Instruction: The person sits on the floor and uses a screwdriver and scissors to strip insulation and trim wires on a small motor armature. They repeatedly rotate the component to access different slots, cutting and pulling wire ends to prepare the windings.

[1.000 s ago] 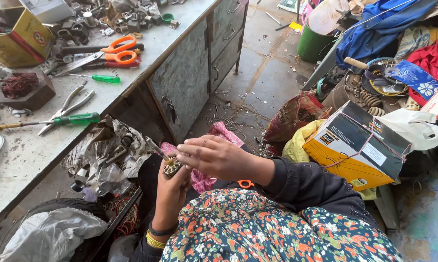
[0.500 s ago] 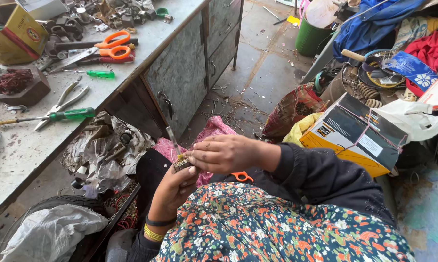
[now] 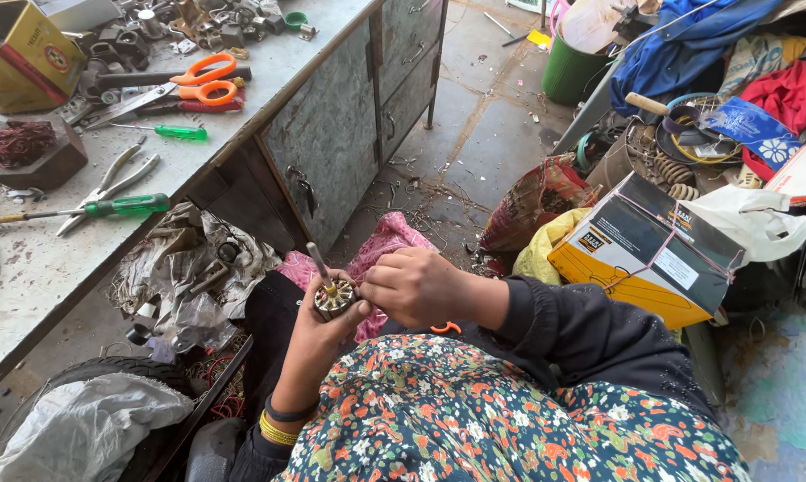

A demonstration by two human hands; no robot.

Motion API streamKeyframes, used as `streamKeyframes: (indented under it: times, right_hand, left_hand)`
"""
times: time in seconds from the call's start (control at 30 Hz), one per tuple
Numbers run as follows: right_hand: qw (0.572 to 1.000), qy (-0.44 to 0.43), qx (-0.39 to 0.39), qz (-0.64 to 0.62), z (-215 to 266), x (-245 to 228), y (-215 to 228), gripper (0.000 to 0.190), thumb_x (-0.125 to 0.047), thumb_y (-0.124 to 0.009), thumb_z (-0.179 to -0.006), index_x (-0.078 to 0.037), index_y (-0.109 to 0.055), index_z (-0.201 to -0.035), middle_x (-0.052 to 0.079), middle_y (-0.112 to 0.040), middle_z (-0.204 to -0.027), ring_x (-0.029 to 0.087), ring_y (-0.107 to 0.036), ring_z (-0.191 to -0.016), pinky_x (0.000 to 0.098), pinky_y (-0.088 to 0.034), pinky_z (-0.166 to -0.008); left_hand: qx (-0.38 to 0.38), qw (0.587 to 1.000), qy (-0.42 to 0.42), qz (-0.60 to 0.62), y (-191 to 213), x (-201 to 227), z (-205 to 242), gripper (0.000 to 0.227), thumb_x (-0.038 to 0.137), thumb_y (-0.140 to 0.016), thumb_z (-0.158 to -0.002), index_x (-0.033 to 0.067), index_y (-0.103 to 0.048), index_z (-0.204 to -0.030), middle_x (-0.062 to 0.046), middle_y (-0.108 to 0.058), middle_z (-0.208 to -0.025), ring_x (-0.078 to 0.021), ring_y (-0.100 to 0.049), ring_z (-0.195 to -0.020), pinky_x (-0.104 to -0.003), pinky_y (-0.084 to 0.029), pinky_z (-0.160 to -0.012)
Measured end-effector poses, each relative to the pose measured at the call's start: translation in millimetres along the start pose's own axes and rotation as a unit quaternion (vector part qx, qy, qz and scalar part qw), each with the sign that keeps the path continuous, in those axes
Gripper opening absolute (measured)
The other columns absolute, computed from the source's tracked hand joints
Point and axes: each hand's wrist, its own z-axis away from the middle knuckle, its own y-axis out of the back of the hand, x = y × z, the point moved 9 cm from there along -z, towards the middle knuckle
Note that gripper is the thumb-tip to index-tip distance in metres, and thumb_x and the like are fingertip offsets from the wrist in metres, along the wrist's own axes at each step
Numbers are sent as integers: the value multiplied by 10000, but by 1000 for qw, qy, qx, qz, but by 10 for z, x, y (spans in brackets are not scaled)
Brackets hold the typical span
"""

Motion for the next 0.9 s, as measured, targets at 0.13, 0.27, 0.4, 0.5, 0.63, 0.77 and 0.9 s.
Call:
streamKeyframes:
  times: [0.13,0.27,0.4,0.5,0.63,0.77,0.9]
  right_hand:
    - [996,-54,4,-66,125,64,-73,251,-135,-704,-794,-33,-691,-1023,87,-656,-956,282,-665,-882,400,-534,-783]
    - [972,-140,-13,-187,366,178,-235,210,-100,-697,-810,-40,-701,-1011,104,-640,-913,322,-662,-865,406,-527,-771]
    - [890,-249,-70,-376,708,325,-650,136,-144,-712,-936,-12,-695,-965,111,-651,-847,269,-664,-810,390,-504,-712]
    - [728,-359,-116,-572,1027,370,-1069,165,-150,-698,-977,13,-717,-996,102,-669,-842,201,-651,-761,360,-520,-689]
    - [391,-418,-95,-814,1289,136,-1420,187,-150,-688,-982,-4,-729,-1091,82,-727,-914,162,-694,-769,347,-584,-711]
    - [500,-440,-58,-743,1268,270,-1408,334,-217,-687,-1005,-23,-700,-1276,88,-714,-970,167,-685,-826,332,-576,-757]
    - [936,-235,29,-261,841,283,-595,344,-194,-719,-970,-21,-666,-1263,151,-722,-1158,281,-727,-1046,388,-583,-888]
  left_hand:
    - [-25,987,-73,-138,-93,87,-34,472,-26,-807,-814,49,-540,-1196,-17,-659,-959,-84,-666,-869,-241,-575,-724]
    - [-75,936,-110,-327,-269,245,30,464,47,-881,-768,54,-587,-1128,-37,-699,-911,-72,-641,-836,-248,-568,-707]
    - [-135,894,-117,-411,-452,358,106,439,90,-882,-760,52,-618,-1108,-53,-708,-930,-93,-679,-830,-268,-573,-719]
    - [-170,891,-119,-404,-568,371,134,453,103,-884,-754,48,-624,-1122,-64,-708,-940,-105,-679,-840,-280,-575,-737]
    - [-179,903,-84,-382,-542,260,158,476,118,-895,-747,43,-618,-1127,-63,-713,-939,-103,-677,-859,-281,-579,-749]
    - [-109,898,-74,-420,-335,152,48,520,118,-926,-707,34,-616,-1116,-45,-685,-909,-108,-651,-824,-285,-562,-705]
    - [-50,975,5,-218,-156,-74,-61,457,126,-864,-785,50,-602,-1151,17,-642,-876,-71,-585,-757,-254,-486,-622]
